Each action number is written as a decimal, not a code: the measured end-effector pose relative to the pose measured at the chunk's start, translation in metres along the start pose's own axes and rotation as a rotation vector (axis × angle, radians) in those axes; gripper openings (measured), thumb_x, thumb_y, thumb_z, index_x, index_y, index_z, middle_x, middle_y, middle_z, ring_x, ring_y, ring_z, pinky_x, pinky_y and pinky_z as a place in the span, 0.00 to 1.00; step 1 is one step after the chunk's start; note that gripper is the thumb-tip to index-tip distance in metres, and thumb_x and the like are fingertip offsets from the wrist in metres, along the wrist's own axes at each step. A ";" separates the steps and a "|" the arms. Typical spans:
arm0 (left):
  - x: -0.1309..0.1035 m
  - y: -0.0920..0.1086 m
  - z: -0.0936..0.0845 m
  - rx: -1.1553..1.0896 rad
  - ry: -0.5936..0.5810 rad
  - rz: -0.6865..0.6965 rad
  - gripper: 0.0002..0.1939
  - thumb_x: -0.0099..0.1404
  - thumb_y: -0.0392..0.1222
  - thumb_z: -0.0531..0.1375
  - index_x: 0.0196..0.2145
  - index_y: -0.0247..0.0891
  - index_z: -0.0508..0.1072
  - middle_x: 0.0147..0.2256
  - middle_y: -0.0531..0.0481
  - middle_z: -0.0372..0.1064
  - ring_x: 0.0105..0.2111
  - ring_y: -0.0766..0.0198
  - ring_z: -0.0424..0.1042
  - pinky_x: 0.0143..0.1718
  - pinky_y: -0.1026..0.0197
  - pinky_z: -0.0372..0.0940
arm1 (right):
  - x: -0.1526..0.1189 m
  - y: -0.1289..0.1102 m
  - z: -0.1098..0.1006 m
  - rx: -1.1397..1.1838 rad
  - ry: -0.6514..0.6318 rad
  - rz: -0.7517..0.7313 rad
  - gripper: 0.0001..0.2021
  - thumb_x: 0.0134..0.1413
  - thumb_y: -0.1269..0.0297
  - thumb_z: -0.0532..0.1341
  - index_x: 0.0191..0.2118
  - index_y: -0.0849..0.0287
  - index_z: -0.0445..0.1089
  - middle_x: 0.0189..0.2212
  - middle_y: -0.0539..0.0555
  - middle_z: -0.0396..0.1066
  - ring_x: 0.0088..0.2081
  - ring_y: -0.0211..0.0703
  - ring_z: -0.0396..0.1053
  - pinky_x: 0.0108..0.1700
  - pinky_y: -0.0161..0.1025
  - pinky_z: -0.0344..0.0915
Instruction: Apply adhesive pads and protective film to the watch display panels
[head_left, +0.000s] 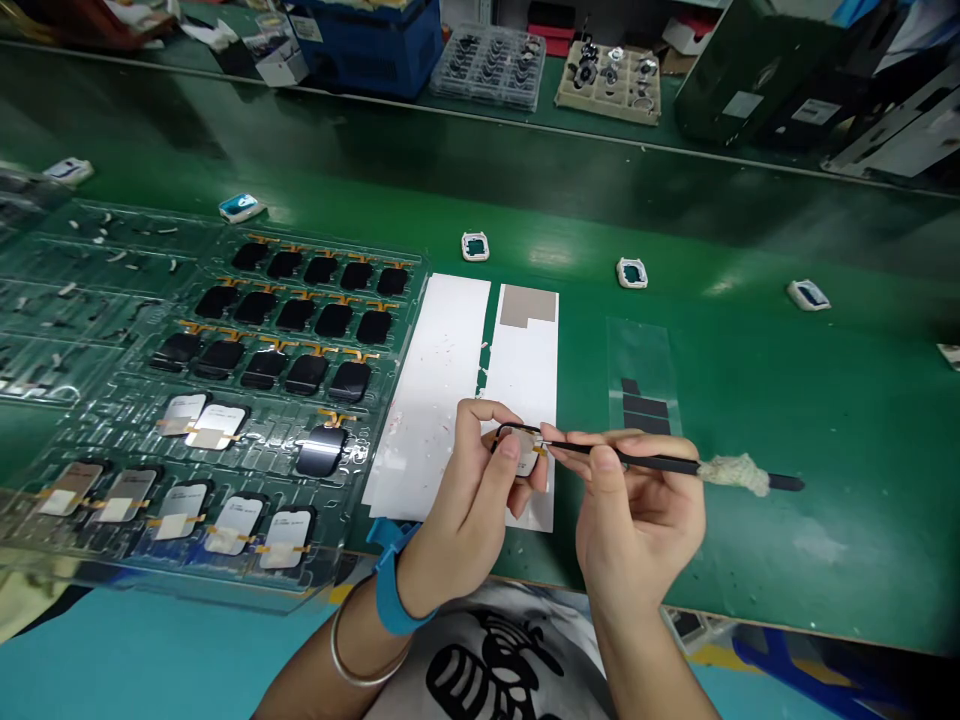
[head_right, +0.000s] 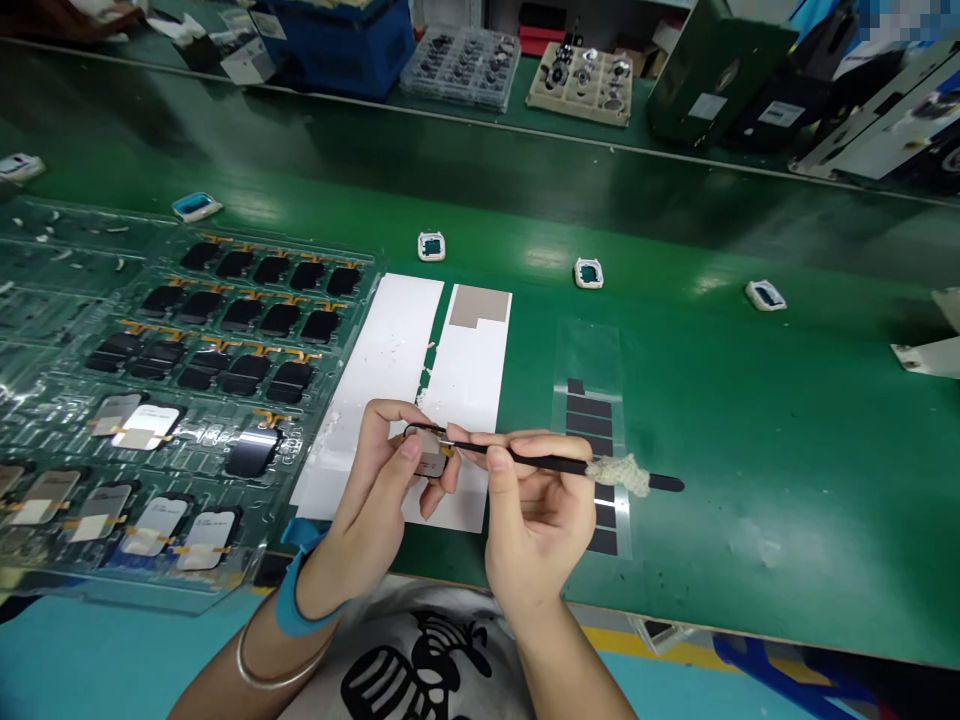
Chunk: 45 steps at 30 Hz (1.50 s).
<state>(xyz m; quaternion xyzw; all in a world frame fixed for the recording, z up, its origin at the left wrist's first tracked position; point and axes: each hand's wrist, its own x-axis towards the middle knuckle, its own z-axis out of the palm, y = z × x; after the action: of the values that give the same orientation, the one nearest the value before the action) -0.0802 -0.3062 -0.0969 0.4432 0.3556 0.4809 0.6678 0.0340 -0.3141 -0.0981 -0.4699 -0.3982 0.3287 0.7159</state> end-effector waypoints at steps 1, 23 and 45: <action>0.000 0.000 0.000 0.005 0.003 0.001 0.05 0.78 0.46 0.46 0.45 0.45 0.58 0.29 0.58 0.65 0.23 0.72 0.57 0.27 0.68 0.58 | 0.000 0.000 0.000 -0.002 0.005 -0.002 0.06 0.59 0.72 0.63 0.38 0.54 0.67 0.33 0.48 0.70 0.37 0.40 0.79 0.39 0.38 0.81; -0.001 -0.004 -0.001 0.298 -0.083 -0.076 0.06 0.77 0.46 0.49 0.41 0.45 0.55 0.31 0.54 0.68 0.27 0.68 0.65 0.28 0.64 0.62 | 0.104 0.003 -0.099 -0.355 -0.164 0.056 0.11 0.54 0.60 0.69 0.37 0.54 0.66 0.31 0.48 0.76 0.28 0.41 0.78 0.32 0.40 0.79; -0.001 -0.004 -0.002 0.591 -0.029 -0.013 0.03 0.74 0.42 0.54 0.42 0.43 0.66 0.44 0.45 0.76 0.26 0.67 0.70 0.25 0.63 0.67 | 0.123 0.037 -0.121 -0.350 -0.239 0.190 0.19 0.49 0.52 0.70 0.36 0.57 0.63 0.29 0.49 0.77 0.27 0.42 0.79 0.28 0.32 0.77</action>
<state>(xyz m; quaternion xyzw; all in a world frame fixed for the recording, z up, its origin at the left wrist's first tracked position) -0.0812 -0.3072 -0.1011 0.6231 0.4733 0.3459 0.5178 0.1942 -0.2475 -0.1303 -0.5801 -0.4852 0.3740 0.5368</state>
